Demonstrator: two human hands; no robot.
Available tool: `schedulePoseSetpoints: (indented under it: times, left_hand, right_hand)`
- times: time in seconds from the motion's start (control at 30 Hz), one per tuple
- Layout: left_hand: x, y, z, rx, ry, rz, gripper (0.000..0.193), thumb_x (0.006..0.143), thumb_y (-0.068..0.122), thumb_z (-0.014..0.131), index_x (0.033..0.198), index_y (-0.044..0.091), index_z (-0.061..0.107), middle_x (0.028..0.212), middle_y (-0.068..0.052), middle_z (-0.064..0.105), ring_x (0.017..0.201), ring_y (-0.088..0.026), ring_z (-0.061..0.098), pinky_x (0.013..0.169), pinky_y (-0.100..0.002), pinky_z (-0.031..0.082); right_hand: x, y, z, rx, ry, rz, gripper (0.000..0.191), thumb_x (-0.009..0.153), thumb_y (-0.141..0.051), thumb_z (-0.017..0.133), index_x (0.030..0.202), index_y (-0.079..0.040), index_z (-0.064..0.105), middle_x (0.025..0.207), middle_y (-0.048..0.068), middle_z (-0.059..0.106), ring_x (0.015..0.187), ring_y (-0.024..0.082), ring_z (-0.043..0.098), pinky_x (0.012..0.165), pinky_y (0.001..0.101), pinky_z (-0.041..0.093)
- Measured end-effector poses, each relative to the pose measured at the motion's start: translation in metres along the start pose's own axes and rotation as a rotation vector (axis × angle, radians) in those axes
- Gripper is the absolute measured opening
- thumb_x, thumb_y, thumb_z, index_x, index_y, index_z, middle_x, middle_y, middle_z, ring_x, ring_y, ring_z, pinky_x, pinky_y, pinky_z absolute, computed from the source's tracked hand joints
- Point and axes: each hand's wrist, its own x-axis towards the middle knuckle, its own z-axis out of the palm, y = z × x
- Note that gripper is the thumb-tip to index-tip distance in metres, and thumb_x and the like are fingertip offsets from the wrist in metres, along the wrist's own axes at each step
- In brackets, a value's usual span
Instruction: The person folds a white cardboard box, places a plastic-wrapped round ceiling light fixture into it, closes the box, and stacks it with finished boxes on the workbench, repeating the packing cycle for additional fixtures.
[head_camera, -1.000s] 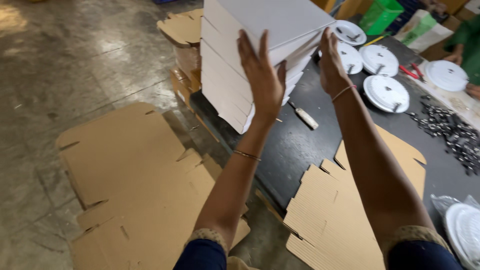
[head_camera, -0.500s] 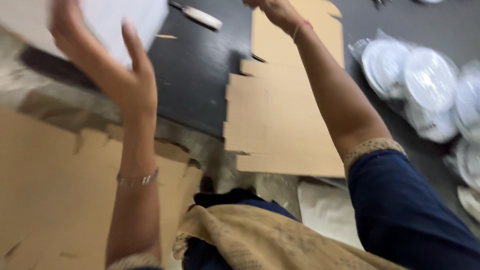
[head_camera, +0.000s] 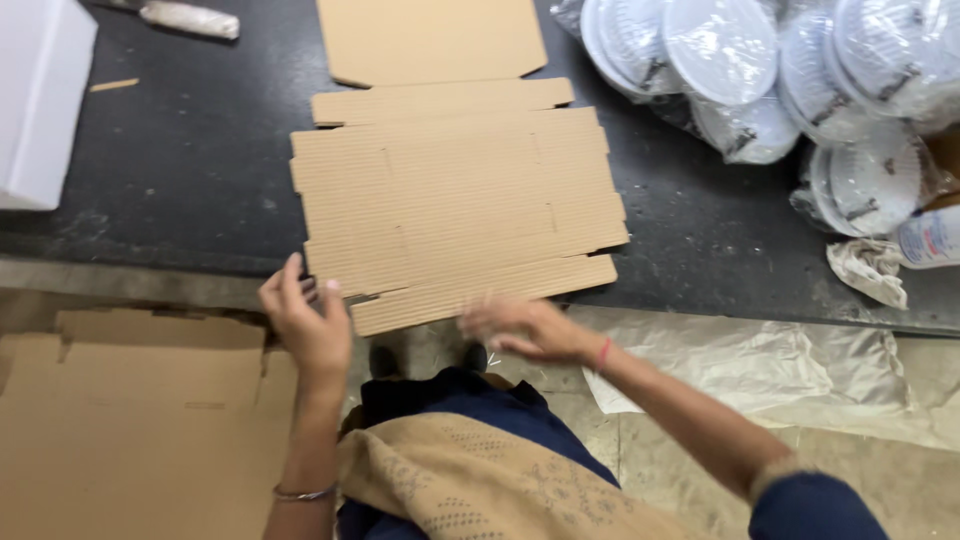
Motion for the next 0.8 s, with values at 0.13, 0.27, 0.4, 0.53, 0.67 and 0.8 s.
schedulePoseSetpoints:
  times: [0.13, 0.27, 0.4, 0.53, 0.67, 0.8]
  left_hand:
    - [0.005, -0.02, -0.001, 0.001, -0.053, -0.048, 0.041, 0.101, 0.005, 0.069, 0.141, -0.002, 0.06, 0.131, -0.014, 0.05, 0.107, -0.02, 0.061, 0.094, -0.033, 0.055]
    - [0.004, -0.031, 0.006, -0.095, -0.013, -0.154, 0.041, 0.099, 0.006, 0.073, 0.139, 0.0, 0.063, 0.131, -0.011, 0.049, 0.104, -0.017, 0.059, 0.092, -0.03, 0.055]
    - [0.022, -0.021, 0.0, -0.482, -0.005, -0.297, 0.039, 0.097, 0.004, 0.076, 0.136, 0.001, 0.068, 0.128, -0.011, 0.058, 0.107, -0.015, 0.058, 0.097, -0.028, 0.052]
    - [0.038, 0.005, -0.01, -0.988, -0.085, -0.559, 0.041, 0.088, 0.008, 0.076, 0.127, 0.007, 0.061, 0.121, -0.005, 0.064, 0.111, -0.017, 0.062, 0.095, -0.035, 0.052]
    - [0.017, 0.023, 0.014, -1.395, -0.06, -0.777, 0.04, 0.083, 0.014, 0.074, 0.121, 0.002, 0.067, 0.111, -0.01, 0.071, 0.104, -0.027, 0.065, 0.093, -0.042, 0.053]
    - [0.002, 0.019, 0.028, -1.131, -0.131, -0.8, 0.036, 0.084, 0.006, 0.073, 0.118, 0.001, 0.066, 0.11, -0.011, 0.071, 0.1, -0.024, 0.069, 0.087, -0.039, 0.058]
  right_hand:
    - [-0.022, 0.015, -0.028, 0.384, 0.521, 0.923, 0.054, 0.105, -0.033, 0.041, 0.151, -0.011, 0.059, 0.125, 0.032, 0.065, 0.119, 0.042, 0.061, 0.11, 0.0493, 0.048]
    - [-0.022, 0.07, -0.062, -0.43, 0.72, 0.625, 0.078, 0.106, -0.055, 0.046, 0.155, 0.005, 0.036, 0.163, 0.026, 0.033, 0.152, 0.038, 0.029, 0.122, 0.0502, 0.023]
    - [-0.028, 0.094, -0.052, -0.469, 0.643, 0.709, 0.088, 0.105, -0.063, 0.043, 0.16, 0.003, 0.026, 0.171, 0.023, 0.018, 0.159, 0.035, 0.016, 0.128, 0.0511, 0.014]
    - [-0.031, 0.103, -0.047, -0.465, 0.655, 0.719, 0.087, 0.105, -0.062, 0.043, 0.161, 0.004, 0.026, 0.17, 0.023, 0.021, 0.158, 0.035, 0.018, 0.127, 0.0514, 0.012]
    - [-0.031, 0.109, -0.061, -0.372, 0.65, 0.711, 0.084, 0.103, -0.056, 0.053, 0.158, 0.003, 0.03, 0.167, 0.023, 0.024, 0.156, 0.035, 0.02, 0.126, 0.0494, 0.013]
    - [-0.04, 0.099, -0.08, -0.018, 0.78, 0.599, 0.073, 0.098, -0.035, 0.071, 0.153, 0.003, 0.039, 0.159, 0.023, 0.04, 0.147, 0.031, 0.041, 0.122, 0.0437, 0.034]
